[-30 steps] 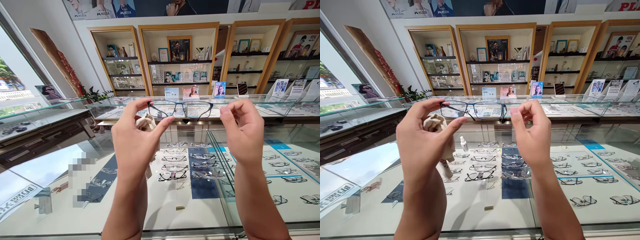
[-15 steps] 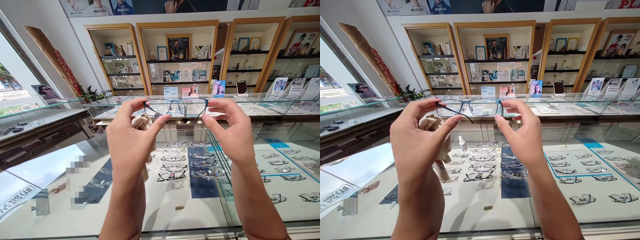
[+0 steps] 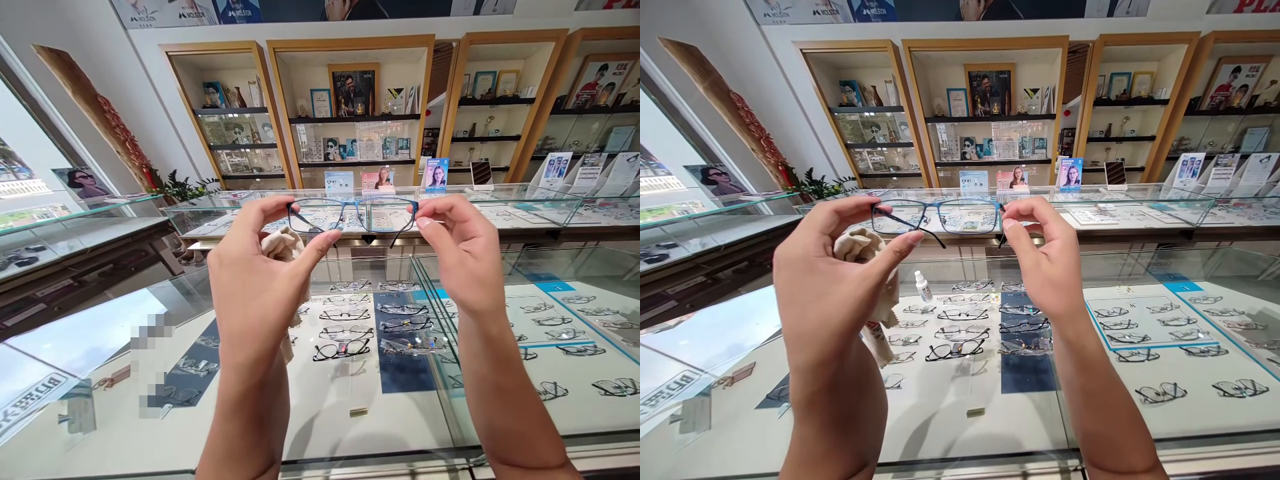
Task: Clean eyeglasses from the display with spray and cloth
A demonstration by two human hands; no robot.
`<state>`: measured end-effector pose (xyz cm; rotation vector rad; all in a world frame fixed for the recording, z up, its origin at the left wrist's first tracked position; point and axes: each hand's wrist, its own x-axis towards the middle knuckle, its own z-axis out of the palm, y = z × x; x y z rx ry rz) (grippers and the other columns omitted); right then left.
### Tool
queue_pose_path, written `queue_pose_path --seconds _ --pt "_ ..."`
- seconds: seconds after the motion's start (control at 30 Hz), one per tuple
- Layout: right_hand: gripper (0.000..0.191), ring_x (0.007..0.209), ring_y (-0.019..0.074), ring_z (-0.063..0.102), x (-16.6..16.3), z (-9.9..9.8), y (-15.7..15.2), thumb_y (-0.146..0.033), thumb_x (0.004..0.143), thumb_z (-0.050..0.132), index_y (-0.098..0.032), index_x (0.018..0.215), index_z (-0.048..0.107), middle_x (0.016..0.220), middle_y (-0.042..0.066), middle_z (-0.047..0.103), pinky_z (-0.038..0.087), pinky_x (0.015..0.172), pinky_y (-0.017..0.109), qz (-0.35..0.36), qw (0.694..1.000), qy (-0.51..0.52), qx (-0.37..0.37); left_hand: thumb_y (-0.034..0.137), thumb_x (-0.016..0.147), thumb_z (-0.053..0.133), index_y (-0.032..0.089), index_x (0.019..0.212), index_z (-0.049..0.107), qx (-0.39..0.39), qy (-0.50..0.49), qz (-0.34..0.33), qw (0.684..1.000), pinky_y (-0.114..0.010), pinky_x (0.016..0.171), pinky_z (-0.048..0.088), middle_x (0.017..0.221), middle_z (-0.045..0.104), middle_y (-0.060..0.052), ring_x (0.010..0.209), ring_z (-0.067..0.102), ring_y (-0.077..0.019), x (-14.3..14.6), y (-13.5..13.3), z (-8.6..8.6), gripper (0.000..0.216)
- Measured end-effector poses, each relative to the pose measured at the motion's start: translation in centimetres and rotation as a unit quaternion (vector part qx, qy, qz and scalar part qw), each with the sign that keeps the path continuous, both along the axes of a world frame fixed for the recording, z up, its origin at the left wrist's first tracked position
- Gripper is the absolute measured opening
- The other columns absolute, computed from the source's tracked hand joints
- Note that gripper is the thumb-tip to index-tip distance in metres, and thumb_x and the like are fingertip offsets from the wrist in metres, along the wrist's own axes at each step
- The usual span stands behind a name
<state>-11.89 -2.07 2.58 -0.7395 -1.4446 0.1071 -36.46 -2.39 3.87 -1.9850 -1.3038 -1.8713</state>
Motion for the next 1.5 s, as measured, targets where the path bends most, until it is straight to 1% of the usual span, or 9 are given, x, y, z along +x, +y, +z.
queue_pose_path --seconds 0.1,0.23,0.43,0.57,0.7,0.87,1.07,1.2,1.5 --pt "0.006 0.111 0.0226 0.071 0.0 0.0 -0.1 -0.028 0.103 0.067 -0.028 0.098 0.070 0.107 0.003 0.073 0.058 0.100 0.042 0.008 1.000 0.003 0.000 0.068 0.088 0.086 0.038 0.128 0.074 -0.008 -0.001 0.006 1.000 -0.059 0.103 0.064 0.129 0.080 0.000 0.123 0.075 -0.0334 0.1 -0.1 0.1 0.051" --pt "0.006 0.114 0.0236 0.071 0.0 0.1 -0.3 -0.029 0.102 0.066 -0.028 0.097 0.070 0.107 0.003 0.073 0.058 0.101 0.042 0.007 1.000 -0.002 0.001 0.066 0.088 0.087 0.038 0.126 0.073 0.000 0.000 0.005 1.000 -0.055 0.100 0.065 0.127 0.081 0.001 0.123 0.075 -0.0327 0.3 -0.1 0.0 0.049" --pt "0.006 0.118 0.0242 0.071 -0.1 0.1 -0.5 -0.028 0.102 0.067 -0.029 0.097 0.071 0.109 0.003 0.075 0.057 0.102 0.043 0.004 1.000 -0.001 0.013 0.060 0.090 0.089 0.038 0.125 0.072 0.037 0.018 0.003 0.999 -0.052 0.099 0.066 0.125 0.080 -0.001 0.120 0.075 -0.0310 0.2 0.2 -0.3 0.044" --pt "0.006 0.119 0.0245 0.072 -0.2 0.0 -0.6 -0.029 0.102 0.069 -0.028 0.097 0.072 0.113 0.004 0.076 0.058 0.101 0.043 -0.001 1.000 0.006 0.017 0.055 0.092 0.088 0.038 0.127 0.071 0.028 0.020 -0.001 0.999 -0.051 0.099 0.064 0.127 0.079 -0.001 0.123 0.073 -0.0314 0.3 0.1 -0.3 0.042" --pt "0.006 0.119 0.0259 0.072 -0.2 0.1 -0.8 -0.031 0.101 0.070 -0.028 0.097 0.073 0.115 0.005 0.077 0.058 0.100 0.044 -0.015 1.000 0.001 0.012 0.058 0.089 0.090 0.038 0.125 0.072 0.010 0.009 0.011 1.000 -0.052 0.098 0.064 0.126 0.079 -0.001 0.120 0.075 -0.0315 0.4 0.1 -0.3 0.045" --pt "0.006 0.119 0.0266 0.072 -0.3 0.2 -1.0 -0.030 0.101 0.071 -0.028 0.095 0.074 0.112 0.005 0.078 0.057 0.101 0.045 -0.025 0.999 0.001 0.021 0.056 0.091 0.089 0.038 0.126 0.071 0.040 0.020 0.005 0.999 -0.049 0.095 0.065 0.124 0.080 0.000 0.117 0.075 -0.0299 0.3 0.2 -0.4 0.044" --pt "0.005 0.119 0.0267 0.073 -0.4 0.3 -1.1 -0.025 0.096 0.073 -0.027 0.092 0.074 0.109 0.004 0.079 0.056 0.098 0.045 -0.039 0.999 0.001 0.020 0.060 0.086 0.092 0.037 0.121 0.073 -0.002 -0.002 0.023 1.000 -0.054 0.102 0.061 0.125 0.079 -0.001 0.119 0.075 -0.0322 0.6 -0.1 0.0 0.046" --pt "0.005 0.119 0.0272 0.073 -0.4 0.4 -1.1 -0.023 0.093 0.074 -0.028 0.090 0.074 0.109 0.003 0.080 0.057 0.096 0.046 -0.044 0.999 -0.005 0.024 0.061 0.085 0.092 0.037 0.120 0.073 -0.022 -0.021 0.023 0.999 -0.054 0.102 0.060 0.125 0.079 -0.002 0.118 0.075 -0.0331 0.9 -0.3 0.2 0.047" --pt "0.004 0.119 0.0265 0.074 -0.3 0.4 -1.1 -0.026 0.090 0.078 -0.028 0.092 0.075 0.114 0.003 0.080 0.058 0.095 0.045 -0.042 0.999 -0.009 0.020 0.062 0.083 0.093 0.038 0.120 0.074 -0.017 -0.030 0.015 0.999 -0.055 0.101 0.059 0.125 0.080 -0.002 0.116 0.075 -0.0334 0.9 -0.3 0.2 0.048"
